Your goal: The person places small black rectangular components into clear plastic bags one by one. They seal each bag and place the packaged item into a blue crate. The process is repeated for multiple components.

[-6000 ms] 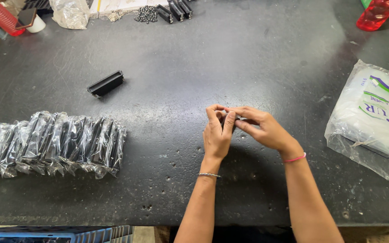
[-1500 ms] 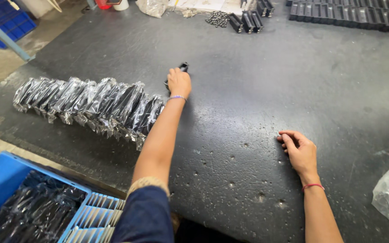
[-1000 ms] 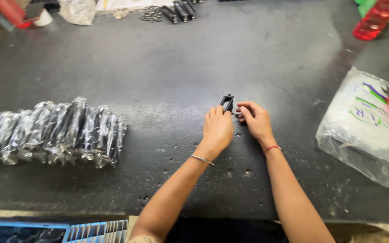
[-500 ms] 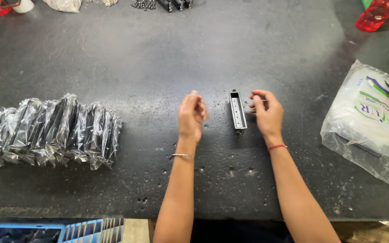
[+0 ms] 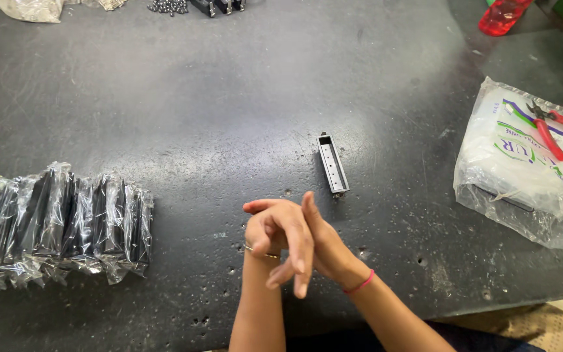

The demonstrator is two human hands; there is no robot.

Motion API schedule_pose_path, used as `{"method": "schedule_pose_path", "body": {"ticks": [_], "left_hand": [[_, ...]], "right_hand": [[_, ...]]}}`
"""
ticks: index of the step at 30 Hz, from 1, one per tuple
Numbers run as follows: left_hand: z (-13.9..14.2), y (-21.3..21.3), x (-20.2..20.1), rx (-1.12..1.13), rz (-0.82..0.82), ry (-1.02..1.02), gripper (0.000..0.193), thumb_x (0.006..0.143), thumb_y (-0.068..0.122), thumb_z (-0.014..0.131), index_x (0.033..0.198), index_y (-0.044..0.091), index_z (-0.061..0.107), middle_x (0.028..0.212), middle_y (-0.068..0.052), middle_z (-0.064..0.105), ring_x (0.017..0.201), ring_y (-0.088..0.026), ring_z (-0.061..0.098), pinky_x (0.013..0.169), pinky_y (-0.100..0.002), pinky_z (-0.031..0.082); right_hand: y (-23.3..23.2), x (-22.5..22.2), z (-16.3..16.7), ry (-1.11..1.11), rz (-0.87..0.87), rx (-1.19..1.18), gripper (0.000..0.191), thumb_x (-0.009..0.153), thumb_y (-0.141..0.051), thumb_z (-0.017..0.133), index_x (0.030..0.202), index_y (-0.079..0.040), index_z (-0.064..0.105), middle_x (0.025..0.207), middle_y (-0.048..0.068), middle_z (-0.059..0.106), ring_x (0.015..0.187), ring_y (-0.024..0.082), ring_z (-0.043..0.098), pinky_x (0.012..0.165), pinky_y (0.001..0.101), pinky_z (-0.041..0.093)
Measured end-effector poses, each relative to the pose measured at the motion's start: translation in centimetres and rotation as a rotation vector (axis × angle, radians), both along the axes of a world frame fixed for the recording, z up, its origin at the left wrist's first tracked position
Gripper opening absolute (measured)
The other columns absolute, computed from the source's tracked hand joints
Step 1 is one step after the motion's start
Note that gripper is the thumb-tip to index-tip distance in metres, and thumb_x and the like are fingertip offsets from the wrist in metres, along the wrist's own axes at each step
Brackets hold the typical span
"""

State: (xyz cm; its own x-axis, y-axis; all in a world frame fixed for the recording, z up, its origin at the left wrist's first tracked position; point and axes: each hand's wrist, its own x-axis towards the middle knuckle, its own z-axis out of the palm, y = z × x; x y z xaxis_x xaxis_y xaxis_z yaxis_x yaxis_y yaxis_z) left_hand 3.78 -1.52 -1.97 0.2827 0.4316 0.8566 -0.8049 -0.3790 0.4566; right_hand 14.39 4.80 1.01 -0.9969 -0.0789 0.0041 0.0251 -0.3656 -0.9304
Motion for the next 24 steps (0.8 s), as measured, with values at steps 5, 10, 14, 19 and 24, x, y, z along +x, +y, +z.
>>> {"method": "schedule_pose_path", "body": {"ticks": [5, 10, 14, 19, 24], "left_hand": [[-0.6, -0.2, -1.2, 0.155, -0.018, -0.043, 0.052, 0.107, 0.038, 0.053, 0.116, -0.013, 0.059, 0.100, -0.030, 0.071, 0.057, -0.019, 0.075, 0.049, -0.022, 0.056], [-1.4, -0.8, -2.2, 0.254, -0.116, -0.111, 0.052, 0.107, 0.037, 0.053, 0.120, -0.014, 0.054, 0.100, -0.033, 0.069, 0.060, -0.020, 0.076, 0.048, -0.022, 0.056], [-2.9, -3.4, -2.9, 0.006, 0.072, -0.076, 0.045, 0.106, 0.032, 0.058, 0.113, -0.012, 0.057, 0.095, -0.031, 0.068, 0.055, -0.020, 0.071, 0.041, -0.025, 0.058], [-6.0, -1.0, -4.7, -0.323, 0.639, -0.693, 0.040, 0.124, 0.032, 0.060, 0.104, -0.003, 0.059, 0.085, -0.017, 0.070, 0.067, -0.018, 0.067, 0.059, -0.024, 0.056], [-8.4, 3.9, -5.7, -1.104, 1.502, -0.680, 0.043, 0.093, 0.038, 0.071, 0.118, 0.006, 0.058, 0.115, -0.014, 0.066, 0.102, -0.020, 0.067, 0.088, -0.030, 0.058]], "right_hand": [[0.3, -1.3, -0.9, 0.143, -0.187, 0.460, 0.095, 0.101, -0.074, 0.018, 0.113, 0.001, 0.075, 0.103, 0.015, 0.077, 0.101, 0.025, 0.071, 0.092, 0.0338, 0.055], [-0.8, -3.1, -2.5, 0.248, -0.409, 0.817, 0.075, 0.109, -0.060, 0.030, 0.090, 0.001, 0.069, 0.074, 0.015, 0.066, 0.068, 0.023, 0.064, 0.061, 0.0347, 0.052], [-1.0, -3.7, -2.8, 0.284, -0.540, 0.852, 0.050, 0.106, -0.044, 0.052, 0.091, -0.001, 0.070, 0.072, 0.012, 0.066, 0.060, 0.021, 0.063, 0.056, 0.0331, 0.049], [5.5, -3.4, -3.1, 0.311, -0.971, 1.315, 0.034, 0.093, -0.035, 0.074, 0.105, -0.003, 0.071, 0.093, 0.013, 0.075, 0.081, 0.027, 0.071, 0.073, 0.0340, 0.056], [8.9, -4.0, -6.1, -0.196, -0.768, 1.303, 0.053, 0.085, -0.014, 0.079, 0.134, -0.001, 0.065, 0.115, 0.019, 0.072, 0.102, 0.034, 0.069, 0.088, 0.0401, 0.052]]}}
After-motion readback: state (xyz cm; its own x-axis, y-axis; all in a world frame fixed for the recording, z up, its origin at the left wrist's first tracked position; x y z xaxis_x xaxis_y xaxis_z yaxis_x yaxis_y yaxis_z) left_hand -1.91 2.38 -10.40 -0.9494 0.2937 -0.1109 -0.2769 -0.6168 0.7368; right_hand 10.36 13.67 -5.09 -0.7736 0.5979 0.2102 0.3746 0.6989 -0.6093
